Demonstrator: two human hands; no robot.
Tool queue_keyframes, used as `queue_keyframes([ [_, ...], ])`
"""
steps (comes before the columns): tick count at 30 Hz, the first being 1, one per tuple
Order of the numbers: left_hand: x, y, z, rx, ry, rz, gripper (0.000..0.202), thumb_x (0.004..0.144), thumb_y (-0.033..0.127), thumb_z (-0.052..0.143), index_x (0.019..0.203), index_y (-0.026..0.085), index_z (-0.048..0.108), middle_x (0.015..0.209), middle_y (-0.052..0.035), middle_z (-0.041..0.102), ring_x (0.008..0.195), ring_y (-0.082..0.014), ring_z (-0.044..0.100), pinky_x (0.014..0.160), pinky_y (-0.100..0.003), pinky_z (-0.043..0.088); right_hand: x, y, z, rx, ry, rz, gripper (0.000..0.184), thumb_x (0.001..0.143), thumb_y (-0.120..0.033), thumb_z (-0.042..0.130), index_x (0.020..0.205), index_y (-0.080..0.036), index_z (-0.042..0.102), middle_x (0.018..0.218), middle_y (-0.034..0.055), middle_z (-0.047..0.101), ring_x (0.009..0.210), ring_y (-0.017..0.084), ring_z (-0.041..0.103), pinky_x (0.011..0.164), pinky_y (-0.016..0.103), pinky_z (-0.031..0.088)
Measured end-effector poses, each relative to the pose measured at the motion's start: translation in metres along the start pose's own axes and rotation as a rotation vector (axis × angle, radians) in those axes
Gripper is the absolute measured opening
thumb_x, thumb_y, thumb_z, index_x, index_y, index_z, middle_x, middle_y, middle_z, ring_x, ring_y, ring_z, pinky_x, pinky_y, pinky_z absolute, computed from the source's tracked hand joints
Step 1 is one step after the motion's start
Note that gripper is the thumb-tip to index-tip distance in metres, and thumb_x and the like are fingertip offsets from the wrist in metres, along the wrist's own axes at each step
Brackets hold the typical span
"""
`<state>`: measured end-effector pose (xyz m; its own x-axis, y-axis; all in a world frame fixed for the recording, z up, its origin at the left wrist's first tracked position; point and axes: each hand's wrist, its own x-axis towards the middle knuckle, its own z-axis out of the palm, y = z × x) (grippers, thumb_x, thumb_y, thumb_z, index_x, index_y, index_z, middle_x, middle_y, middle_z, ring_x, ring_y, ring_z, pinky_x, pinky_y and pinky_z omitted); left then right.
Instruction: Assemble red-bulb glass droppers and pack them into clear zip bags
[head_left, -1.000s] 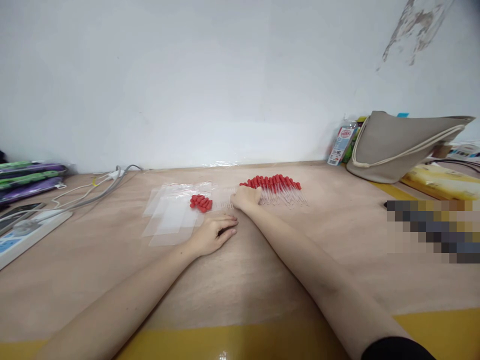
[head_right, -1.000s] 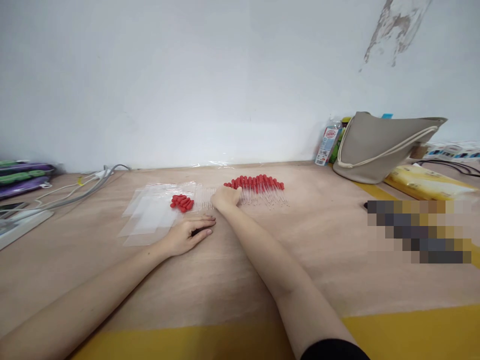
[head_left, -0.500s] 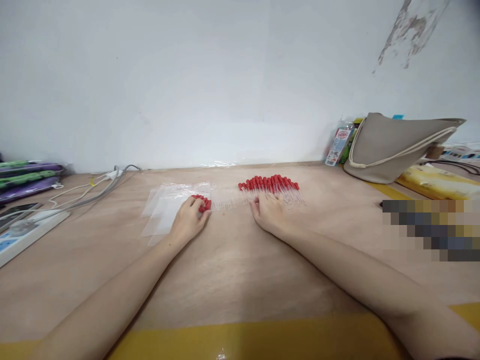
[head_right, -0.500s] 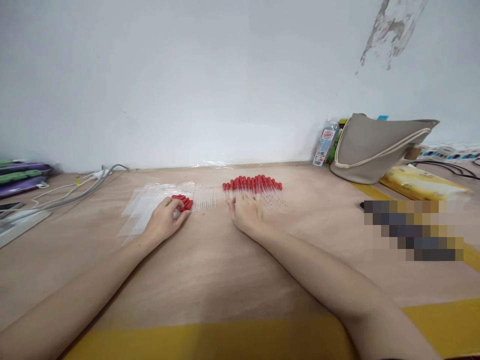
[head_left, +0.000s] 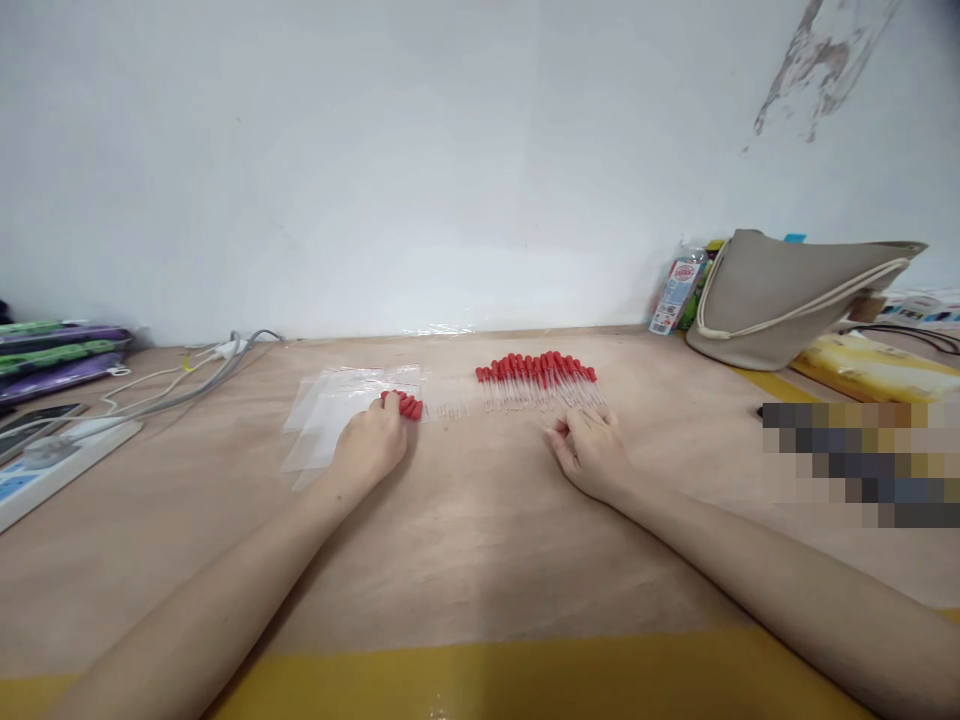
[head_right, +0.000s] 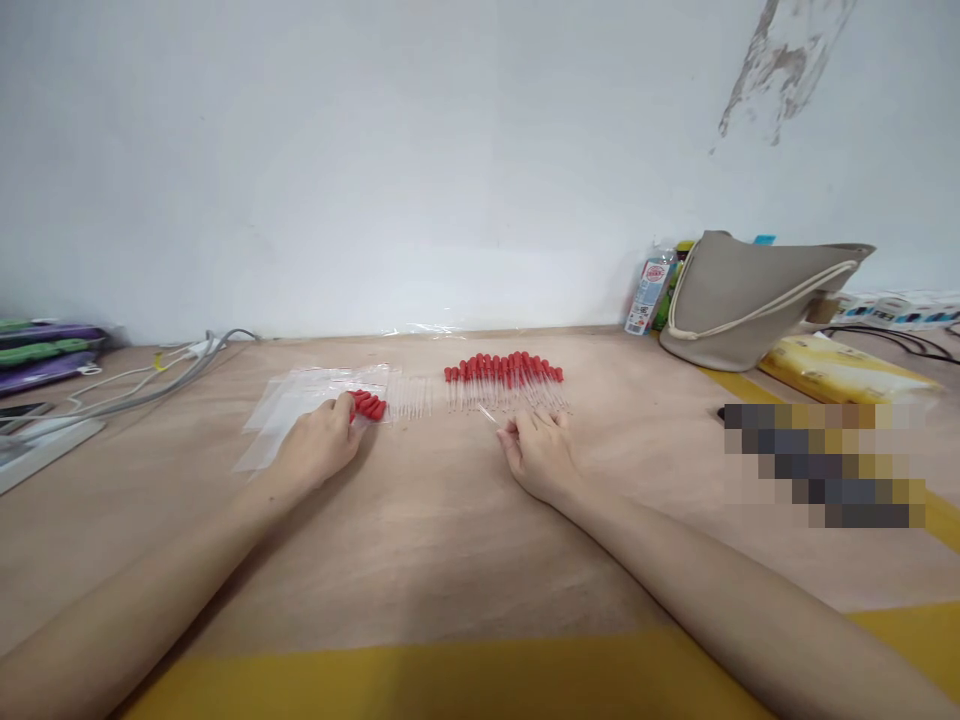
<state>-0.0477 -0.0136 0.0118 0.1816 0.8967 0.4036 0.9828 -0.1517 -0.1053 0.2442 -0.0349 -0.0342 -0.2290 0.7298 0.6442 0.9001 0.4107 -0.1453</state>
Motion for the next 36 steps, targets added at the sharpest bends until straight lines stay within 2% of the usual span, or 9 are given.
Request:
queue_keyframes([
  [2,-0.006,0.011,-0.008,-0.059,0.01,0.086,0.014,0.074,0.015,0.042,0.088,0.014,0.047,0.081,-0.0101,0.057,0.068,-0.0239,0.058,0.058,-0.032,0.042,0.001,0.001,0.001,0.077,-0.026,-0.019,0.015,0.083,-0.027,0.042,0.074,-0.017,0.048,0.07,0.0034,0.057,0.068,0.016,0.052,0.069,0.03,0.031],
  [5,-0.016,0.031,-0.013,-0.295,0.012,0.27,0.016,0.071,0.013,0.044,0.086,0.017,0.048,0.083,-0.0057,0.058,0.072,-0.0198,0.057,0.063,-0.029,0.044,0.001,0.003,0.0,0.237,-0.067,-0.051,0.012,0.084,-0.024,0.04,0.083,-0.018,0.051,0.075,0.0044,0.059,0.07,0.016,0.053,0.065,0.028,0.037],
  [8,-0.025,0.046,-0.009,-0.466,-0.014,0.383,0.021,0.07,0.012,0.045,0.089,0.018,0.052,0.085,-0.0041,0.059,0.077,-0.0191,0.056,0.069,-0.03,0.045,0.0,0.002,0.0,0.337,-0.061,-0.114,0.023,0.086,-0.021,0.036,0.103,-0.018,0.051,0.089,0.0075,0.059,0.08,0.017,0.054,0.069,0.029,0.042],
  [10,-0.028,0.05,-0.003,-0.535,-0.022,0.412,0.027,0.071,0.011,0.045,0.094,0.018,0.056,0.09,-0.0054,0.059,0.082,-0.0193,0.056,0.073,-0.031,0.045,0.0,0.001,-0.001,0.366,-0.068,-0.169,0.027,0.087,-0.021,0.035,0.107,-0.018,0.052,0.092,0.0084,0.058,0.084,0.017,0.054,0.072,0.029,0.042],
  [12,-0.027,0.051,0.004,-0.592,-0.022,0.421,0.025,0.075,0.014,0.046,0.097,0.018,0.058,0.096,-0.0065,0.057,0.086,-0.0192,0.056,0.077,-0.031,0.045,-0.001,-0.002,-0.001,0.375,-0.091,-0.209,0.026,0.087,-0.021,0.036,0.103,-0.018,0.055,0.09,0.008,0.058,0.082,0.016,0.054,0.072,0.03,0.042],
  [15,-0.023,0.05,0.013,-0.654,0.004,0.412,0.018,0.081,0.023,0.047,0.088,0.019,0.064,0.099,-0.0057,0.057,0.089,-0.0188,0.056,0.08,-0.032,0.044,-0.001,-0.007,0.0,0.355,-0.101,-0.23,0.023,0.086,-0.023,0.039,0.097,-0.019,0.059,0.087,0.0073,0.059,0.079,0.016,0.054,0.073,0.031,0.04],
  [19,-0.019,0.051,0.018,-0.745,0.025,0.364,0.02,0.085,0.027,0.045,0.084,0.019,0.064,0.086,-0.0035,0.062,0.08,-0.0167,0.057,0.073,-0.03,0.045,-0.001,-0.016,0.0,0.327,-0.107,-0.226,0.021,0.086,-0.025,0.042,0.094,-0.019,0.061,0.082,0.0053,0.059,0.075,0.014,0.053,0.073,0.03,0.037],
  [26,-0.025,0.057,0.016,-0.906,-0.034,0.28,0.021,0.086,0.03,0.044,0.093,0.019,0.06,0.087,-0.0029,0.064,0.078,-0.0161,0.058,0.071,-0.029,0.047,0.001,-0.029,0.0,0.324,-0.122,-0.228,0.023,0.087,-0.025,0.041,0.096,-0.019,0.061,0.082,0.0051,0.06,0.074,0.013,0.054,0.072,0.029,0.035],
  [36,-0.027,0.056,0.025,-1.112,-0.136,0.306,0.022,0.082,0.034,0.05,0.092,0.018,0.061,0.08,-0.0016,0.064,0.07,-0.0139,0.06,0.065,-0.025,0.05,0.003,-0.03,-0.002,0.38,-0.148,-0.278,0.023,0.087,-0.022,0.042,0.096,-0.021,0.062,0.078,0.0031,0.061,0.073,0.013,0.054,0.071,0.029,0.031],
])
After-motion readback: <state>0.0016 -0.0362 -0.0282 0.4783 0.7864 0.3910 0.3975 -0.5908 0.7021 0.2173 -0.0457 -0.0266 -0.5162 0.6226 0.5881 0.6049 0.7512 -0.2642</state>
